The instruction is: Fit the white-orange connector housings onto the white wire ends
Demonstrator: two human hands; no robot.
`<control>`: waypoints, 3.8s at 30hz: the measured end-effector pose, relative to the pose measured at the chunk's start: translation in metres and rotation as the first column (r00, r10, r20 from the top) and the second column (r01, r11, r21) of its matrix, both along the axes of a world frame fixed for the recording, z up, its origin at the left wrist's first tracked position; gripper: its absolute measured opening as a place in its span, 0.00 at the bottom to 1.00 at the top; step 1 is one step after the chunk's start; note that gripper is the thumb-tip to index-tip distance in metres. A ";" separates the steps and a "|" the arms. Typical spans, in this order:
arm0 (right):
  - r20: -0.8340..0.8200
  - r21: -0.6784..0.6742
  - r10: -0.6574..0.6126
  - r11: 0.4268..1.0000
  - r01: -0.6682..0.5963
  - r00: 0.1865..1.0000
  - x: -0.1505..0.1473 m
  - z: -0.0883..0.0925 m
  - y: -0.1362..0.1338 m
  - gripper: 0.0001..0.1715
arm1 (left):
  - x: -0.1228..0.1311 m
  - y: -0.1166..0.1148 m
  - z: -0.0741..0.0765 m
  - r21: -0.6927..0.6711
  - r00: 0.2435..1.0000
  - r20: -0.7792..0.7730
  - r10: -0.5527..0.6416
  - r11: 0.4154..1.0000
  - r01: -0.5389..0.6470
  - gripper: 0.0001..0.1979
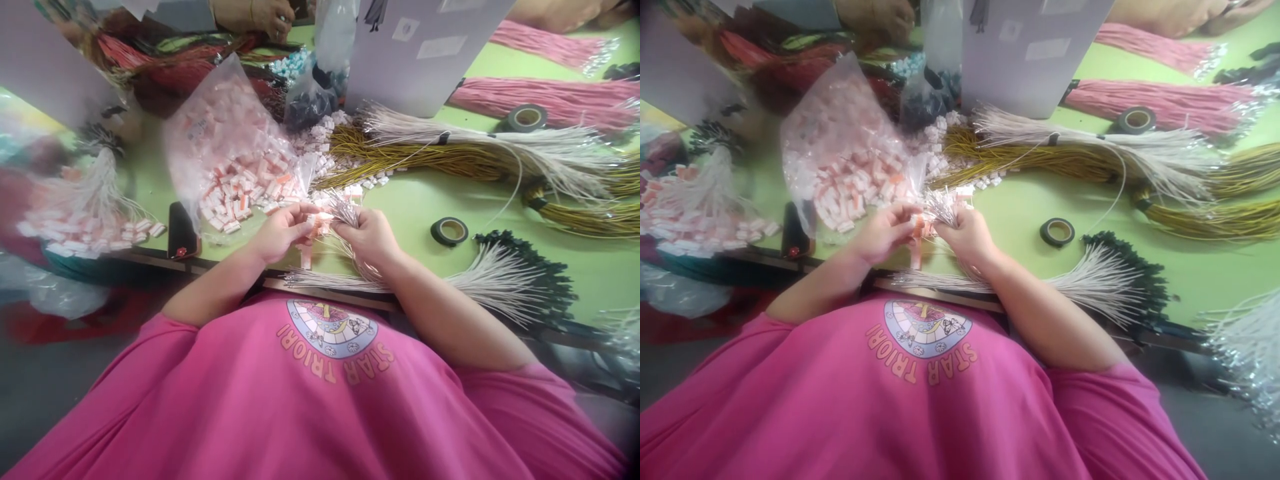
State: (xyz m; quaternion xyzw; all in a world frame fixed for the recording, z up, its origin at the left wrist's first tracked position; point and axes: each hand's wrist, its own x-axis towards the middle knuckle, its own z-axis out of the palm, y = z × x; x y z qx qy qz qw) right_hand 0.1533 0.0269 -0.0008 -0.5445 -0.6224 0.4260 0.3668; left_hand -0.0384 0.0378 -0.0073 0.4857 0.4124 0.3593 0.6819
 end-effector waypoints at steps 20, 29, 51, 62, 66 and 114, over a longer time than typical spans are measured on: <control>-0.112 -0.073 0.053 0.995 -0.062 0.992 -0.003 -0.005 0.001 0.10 | 0.019 -0.004 -0.008 0.280 0.947 -0.309 0.085 0.960 0.005 0.10; -0.221 -0.099 -0.022 0.995 0.000 0.975 0.003 -0.003 0.005 0.12 | -0.043 0.008 0.012 0.588 0.558 -0.741 0.373 0.761 0.273 0.16; -0.219 -0.253 0.040 0.963 -0.097 0.975 0.003 -0.006 0.006 0.02 | 0.009 -0.004 0.005 -0.016 0.998 -0.060 0.010 1.000 -0.011 0.10; -0.161 -0.235 0.012 0.971 -0.051 0.987 0.002 -0.001 0.002 0.07 | 0.015 -0.004 0.003 0.039 0.974 -0.226 0.027 0.999 -0.019 0.10; -0.210 -0.271 0.031 0.958 -0.089 0.977 0.001 0.005 0.001 0.06 | 0.015 -0.003 0.001 0.048 0.973 -0.232 -0.001 0.999 0.013 0.13; -0.182 -0.171 0.198 0.958 -0.229 0.963 0.002 -0.004 0.004 0.11 | 0.008 -0.012 -0.002 0.481 0.824 -0.555 0.116 0.853 0.204 0.09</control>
